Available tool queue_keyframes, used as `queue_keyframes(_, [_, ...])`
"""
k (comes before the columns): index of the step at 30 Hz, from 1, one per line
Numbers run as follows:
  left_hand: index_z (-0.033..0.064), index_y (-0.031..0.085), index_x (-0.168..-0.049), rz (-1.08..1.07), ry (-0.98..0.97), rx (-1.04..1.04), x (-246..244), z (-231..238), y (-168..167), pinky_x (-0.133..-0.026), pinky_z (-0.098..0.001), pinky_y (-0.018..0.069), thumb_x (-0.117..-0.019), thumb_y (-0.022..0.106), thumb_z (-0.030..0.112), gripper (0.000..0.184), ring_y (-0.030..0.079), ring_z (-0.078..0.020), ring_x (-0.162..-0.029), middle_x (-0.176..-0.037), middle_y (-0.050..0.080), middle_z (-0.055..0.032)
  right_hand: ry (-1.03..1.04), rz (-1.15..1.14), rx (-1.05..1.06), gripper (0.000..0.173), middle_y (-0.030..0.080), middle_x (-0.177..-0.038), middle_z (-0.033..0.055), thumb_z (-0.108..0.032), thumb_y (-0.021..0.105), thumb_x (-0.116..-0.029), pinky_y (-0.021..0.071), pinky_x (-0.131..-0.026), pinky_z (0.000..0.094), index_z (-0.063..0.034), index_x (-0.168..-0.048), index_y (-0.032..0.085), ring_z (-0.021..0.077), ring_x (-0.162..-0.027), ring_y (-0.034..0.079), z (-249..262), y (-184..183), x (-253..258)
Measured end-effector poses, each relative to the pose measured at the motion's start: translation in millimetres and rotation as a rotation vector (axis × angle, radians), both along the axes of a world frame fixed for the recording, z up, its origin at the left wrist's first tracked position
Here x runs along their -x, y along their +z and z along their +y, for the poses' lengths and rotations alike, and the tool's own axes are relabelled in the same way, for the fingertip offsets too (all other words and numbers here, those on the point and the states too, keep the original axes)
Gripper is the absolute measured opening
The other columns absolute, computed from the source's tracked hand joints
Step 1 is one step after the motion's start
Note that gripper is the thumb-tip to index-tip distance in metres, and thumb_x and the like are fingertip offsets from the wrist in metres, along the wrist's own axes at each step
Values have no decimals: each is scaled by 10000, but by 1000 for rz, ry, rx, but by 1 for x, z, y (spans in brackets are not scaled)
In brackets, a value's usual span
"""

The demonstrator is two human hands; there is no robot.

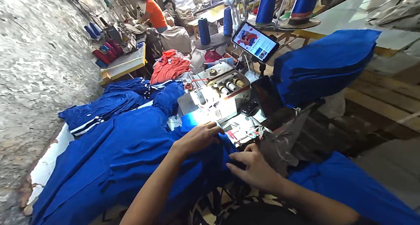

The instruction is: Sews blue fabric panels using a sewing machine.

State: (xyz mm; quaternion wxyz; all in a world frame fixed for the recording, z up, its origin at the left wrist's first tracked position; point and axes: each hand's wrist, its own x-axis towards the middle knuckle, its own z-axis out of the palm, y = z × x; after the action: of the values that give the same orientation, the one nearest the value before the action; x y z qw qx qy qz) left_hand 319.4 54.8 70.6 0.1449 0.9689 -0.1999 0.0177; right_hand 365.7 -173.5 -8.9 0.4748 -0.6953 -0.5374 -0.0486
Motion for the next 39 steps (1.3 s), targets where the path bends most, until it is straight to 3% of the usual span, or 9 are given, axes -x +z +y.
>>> queue_keyframes(4, [-38,718,-876,96,30,50,14,16,16,-958,-572,462,-887,616,247,303,618,-406,-1111,-1102,677,-229,287,137,67,268,754,-898,114,-217,740,-882,375,-962,611,-4,-1042,765,262,-829,684,1,5,-6])
queue_keyframes(9, [-21,664,-696,-99,307,123,36,61,31,-738,-435,501,-851,582,202,284,647,-235,-844,-836,669,-118,348,-25,44,288,766,-995,111,-280,742,-876,281,-1025,802,-21,-1001,761,395,-1155,664,32,-34,-63])
queue_keyframes(14, [-79,688,-1039,338,562,-174,26,24,24,-1061,-607,336,-1026,461,175,341,528,-369,-1329,-1347,630,-208,268,-187,2,255,772,-1013,61,-330,696,-895,258,-999,849,-82,-935,745,354,-1176,678,20,-48,-41])
queue_keyframes(21, [-54,676,-1130,418,622,-288,18,21,26,-1085,-610,294,-1046,431,203,364,486,-334,-1388,-1421,589,-186,169,-98,-75,341,779,-1054,16,-445,622,-926,157,-1051,851,-140,-955,771,358,-1297,604,21,-62,-38])
queue_keyframes(27, [28,687,-1228,390,598,-252,8,52,17,-1168,-707,100,-1058,486,282,366,257,-395,-1525,-1561,431,-200,298,215,-128,348,758,-1046,49,-409,650,-945,393,-1093,539,-90,-1040,751,191,-1098,673,22,-79,-42])
queue_keyframes(31, [80,738,-1166,309,757,-303,-2,96,23,-1148,-731,132,-1003,642,302,292,216,-480,-1505,-1561,391,-253,362,257,-163,312,737,-955,105,-319,666,-937,464,-1012,453,-18,-968,740,196,-979,675,57,-71,-63])
queue_keyframes(35, [46,774,-911,-120,679,-261,9,119,51,-1021,-790,264,-866,805,210,173,409,-580,-1330,-1383,529,-328,398,275,-201,327,731,-966,154,-277,654,-941,512,-904,322,38,-957,742,177,-964,667,86,-61,-80])
queue_keyframes(37, [7,727,-805,-219,554,-99,17,116,73,-989,-725,324,-850,743,156,156,456,-517,-1281,-1328,567,-275,425,335,-197,310,723,-994,154,-235,652,-939,505,-926,273,61,-972,738,129,-994,656,93,-53,-83])
queue_keyframes(39, [61,638,-676,-240,416,174,21,107,82,-1005,-487,429,-827,606,229,228,538,-268,-1206,-1200,632,-105,449,411,-190,292,721,-1033,137,-202,648,-928,498,-950,228,71,-990,733,63,-1031,643,97,-47,-84])
